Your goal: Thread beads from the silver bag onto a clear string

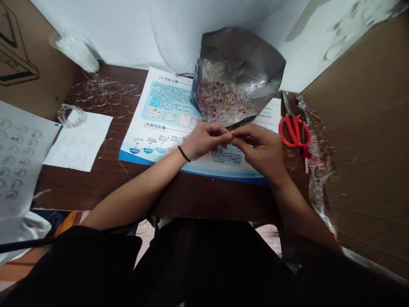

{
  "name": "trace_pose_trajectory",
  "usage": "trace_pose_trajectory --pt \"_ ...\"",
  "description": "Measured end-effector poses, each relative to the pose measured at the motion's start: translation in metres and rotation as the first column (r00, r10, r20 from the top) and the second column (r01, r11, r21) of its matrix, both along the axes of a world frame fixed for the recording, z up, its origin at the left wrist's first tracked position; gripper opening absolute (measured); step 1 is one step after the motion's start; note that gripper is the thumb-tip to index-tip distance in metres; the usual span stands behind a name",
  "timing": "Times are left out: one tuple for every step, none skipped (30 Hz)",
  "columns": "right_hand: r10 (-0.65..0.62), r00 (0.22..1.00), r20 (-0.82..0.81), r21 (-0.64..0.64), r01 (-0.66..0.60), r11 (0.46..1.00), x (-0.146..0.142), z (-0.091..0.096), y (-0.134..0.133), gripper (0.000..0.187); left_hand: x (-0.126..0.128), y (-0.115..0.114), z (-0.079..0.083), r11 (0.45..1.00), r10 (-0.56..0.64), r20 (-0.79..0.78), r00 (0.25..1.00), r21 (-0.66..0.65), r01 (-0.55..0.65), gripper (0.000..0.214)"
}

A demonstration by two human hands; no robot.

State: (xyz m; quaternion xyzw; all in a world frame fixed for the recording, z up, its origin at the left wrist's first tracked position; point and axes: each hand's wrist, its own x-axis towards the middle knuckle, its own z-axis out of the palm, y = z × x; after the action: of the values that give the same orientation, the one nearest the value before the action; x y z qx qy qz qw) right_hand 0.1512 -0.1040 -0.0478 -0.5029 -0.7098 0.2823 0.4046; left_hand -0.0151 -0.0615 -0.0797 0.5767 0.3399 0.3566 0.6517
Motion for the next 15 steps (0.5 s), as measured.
trace_pose_trajectory --pt "-0.028 1.0 0.004 0.018 0.028 0.999 0.0 -0.001 0.0 0.01 -0.001 0.0 0.001 1.0 0.015 -0.006 1.0 -0.004 -0.016 0.035" --pt "-0.047 0.999 0.004 0.024 0.047 0.999 0.0 -0.002 0.001 0.01 -0.003 0.001 0.002 0.999 0.035 -0.013 0.999 -0.01 -0.035 0.034" --pt "-0.053 0.999 0.0 0.017 0.053 0.998 0.0 -0.002 0.002 0.01 -0.005 0.001 0.004 0.998 0.063 -0.013 0.998 -0.014 -0.063 0.033" --pt "-0.044 0.999 -0.005 0.002 0.044 0.999 0.001 -0.004 0.002 0.011 -0.007 0.002 0.006 0.995 0.098 -0.005 0.995 -0.014 -0.098 0.032" --pt "-0.023 1.0 -0.006 -0.017 0.023 1.0 0.001 -0.005 0.003 0.011 -0.01 0.004 0.009 0.99 0.142 0.012 0.99 -0.01 -0.142 0.031" --pt "-0.004 1.0 0.003 -0.027 0.004 1.0 0.001 -0.006 0.004 0.011 -0.013 0.005 0.011 0.982 0.188 0.031 0.982 -0.006 -0.188 0.031" --pt "0.014 1.0 0.022 -0.023 -0.013 1.0 0.002 -0.007 0.005 0.011 -0.015 0.006 0.014 0.972 0.234 0.05 0.971 -0.003 -0.234 0.03" --pt "0.03 0.998 0.05 -0.018 -0.029 0.999 0.002 -0.009 0.007 0.01 -0.017 0.008 0.016 0.962 0.274 0.067 0.959 -0.004 -0.274 0.03" --pt "0.042 0.996 0.079 -0.014 -0.041 0.999 0.002 -0.011 0.008 0.01 -0.019 0.009 0.018 0.951 0.309 0.089 0.947 -0.007 -0.31 0.03" --pt "0.053 0.993 0.102 -0.009 -0.053 0.999 0.002 -0.013 0.008 0.01 -0.02 0.01 0.02 0.941 0.338 0.112 0.934 -0.012 -0.339 0.03" --pt "0.065 0.99 0.127 -0.003 -0.065 0.998 0.002 -0.014 0.009 0.01 -0.021 0.01 0.022 0.929 0.367 0.142 0.919 -0.018 -0.369 0.029" --pt "0.075 0.985 0.158 0.009 -0.078 0.997 0.002 -0.016 0.01 0.01 -0.022 0.01 0.023 0.917 0.396 0.175 0.902 -0.024 -0.398 0.028" --pt "0.085 0.978 0.19 0.028 -0.092 0.995 0.002 -0.018 0.011 0.01 -0.022 0.01 0.024 0.904 0.423 0.207 0.882 -0.032 -0.426 0.027" --pt "0.097 0.97 0.224 0.045 -0.11 0.993 0.002 -0.02 0.011 0.01 -0.022 0.01 0.025 0.894 0.443 0.229 0.867 -0.039 -0.447 0.026" --pt "0.11 0.96 0.256 0.058 -0.129 0.99 0.002 -0.022 0.012 0.01 -0.022 0.009 0.026 0.887 0.457 0.241 0.856 -0.045 -0.46 0.026"
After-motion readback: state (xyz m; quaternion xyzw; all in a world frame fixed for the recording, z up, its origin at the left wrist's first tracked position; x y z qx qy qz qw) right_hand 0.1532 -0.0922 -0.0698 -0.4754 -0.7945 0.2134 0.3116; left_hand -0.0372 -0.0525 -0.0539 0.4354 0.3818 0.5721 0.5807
